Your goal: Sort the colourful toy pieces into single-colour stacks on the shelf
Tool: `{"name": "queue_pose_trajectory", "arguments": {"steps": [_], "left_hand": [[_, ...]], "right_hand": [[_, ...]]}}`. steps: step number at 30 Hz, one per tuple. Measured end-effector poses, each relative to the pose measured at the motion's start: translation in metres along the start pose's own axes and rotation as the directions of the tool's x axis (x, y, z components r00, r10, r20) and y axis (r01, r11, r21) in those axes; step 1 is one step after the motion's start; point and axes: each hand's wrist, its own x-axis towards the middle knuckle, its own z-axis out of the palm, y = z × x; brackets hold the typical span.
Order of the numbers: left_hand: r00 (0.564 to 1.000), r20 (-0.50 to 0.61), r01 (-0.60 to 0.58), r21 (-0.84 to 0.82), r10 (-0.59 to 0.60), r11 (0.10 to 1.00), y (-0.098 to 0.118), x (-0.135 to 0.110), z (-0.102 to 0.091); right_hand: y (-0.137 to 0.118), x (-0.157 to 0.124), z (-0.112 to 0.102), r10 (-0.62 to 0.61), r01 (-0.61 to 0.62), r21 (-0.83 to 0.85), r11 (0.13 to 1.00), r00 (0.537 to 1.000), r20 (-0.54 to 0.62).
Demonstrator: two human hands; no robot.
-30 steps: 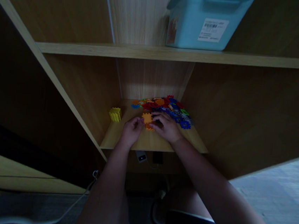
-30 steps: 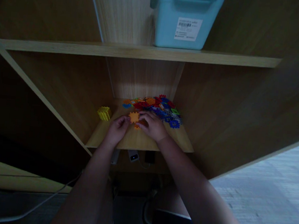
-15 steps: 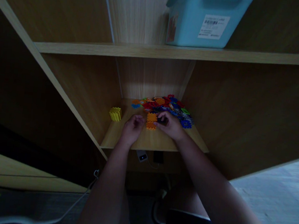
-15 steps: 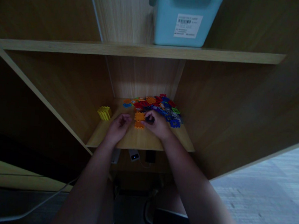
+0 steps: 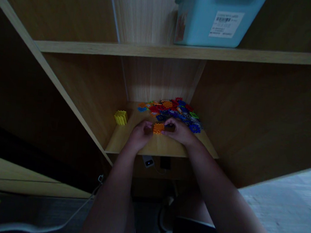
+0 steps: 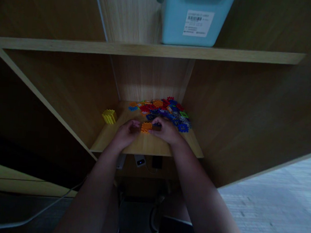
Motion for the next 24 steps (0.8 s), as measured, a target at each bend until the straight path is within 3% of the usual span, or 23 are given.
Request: {"name": "queue_pose_trajectory", "arguments": {"steps": [24], "left_hand": [[0.997,0.071,-0.009,0.037,0.007,0.999,0.0048,-0.0009,-0.0005]], "right_hand": [[-0.0016,0.0009,0.0025,-0.037,0.037,-0.012,0.999,0.999,0.032]]}}
